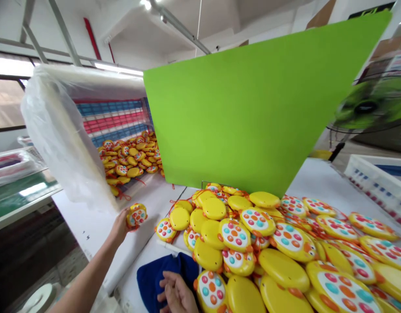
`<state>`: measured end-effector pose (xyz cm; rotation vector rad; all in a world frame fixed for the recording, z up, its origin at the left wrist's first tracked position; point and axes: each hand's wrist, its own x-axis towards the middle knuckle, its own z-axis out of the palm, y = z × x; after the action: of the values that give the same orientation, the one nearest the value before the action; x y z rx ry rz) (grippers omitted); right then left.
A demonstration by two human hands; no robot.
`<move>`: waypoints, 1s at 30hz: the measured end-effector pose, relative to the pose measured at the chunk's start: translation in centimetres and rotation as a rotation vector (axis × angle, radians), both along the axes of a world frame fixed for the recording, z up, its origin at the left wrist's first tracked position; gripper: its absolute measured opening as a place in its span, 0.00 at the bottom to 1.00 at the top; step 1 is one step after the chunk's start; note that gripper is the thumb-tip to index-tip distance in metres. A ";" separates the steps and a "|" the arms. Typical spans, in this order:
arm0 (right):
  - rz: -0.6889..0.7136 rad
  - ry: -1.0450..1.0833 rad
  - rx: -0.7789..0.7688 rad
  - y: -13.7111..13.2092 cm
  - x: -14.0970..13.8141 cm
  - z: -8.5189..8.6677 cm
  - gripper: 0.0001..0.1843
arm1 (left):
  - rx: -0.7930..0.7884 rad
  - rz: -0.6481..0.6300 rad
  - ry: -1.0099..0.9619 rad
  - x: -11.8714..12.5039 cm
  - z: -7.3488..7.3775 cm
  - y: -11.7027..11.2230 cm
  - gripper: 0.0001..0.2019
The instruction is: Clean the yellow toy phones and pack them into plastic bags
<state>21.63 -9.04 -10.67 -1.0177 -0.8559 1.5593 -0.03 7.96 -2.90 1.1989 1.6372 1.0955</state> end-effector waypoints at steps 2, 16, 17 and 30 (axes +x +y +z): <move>0.003 0.017 0.026 -0.4 0.3 0.7 0.35 | -0.080 -0.057 -0.156 1.9 -0.4 -3.3 0.23; -0.097 -0.029 -0.083 -1.1 1.3 1.6 0.28 | -0.327 -0.512 -0.495 8.4 0.2 -13.9 0.28; -0.105 -0.042 -0.082 -1.1 1.4 1.5 0.28 | -0.331 -0.540 -0.473 8.3 0.2 -14.0 0.29; -0.076 -0.105 -0.084 -1.0 1.9 1.2 0.29 | -0.264 -0.542 -0.478 9.2 -1.8 -15.7 0.49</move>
<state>23.48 -10.02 -9.47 -1.1881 -0.8188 1.4991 9.18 -7.70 -4.65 1.0199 0.9724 0.7174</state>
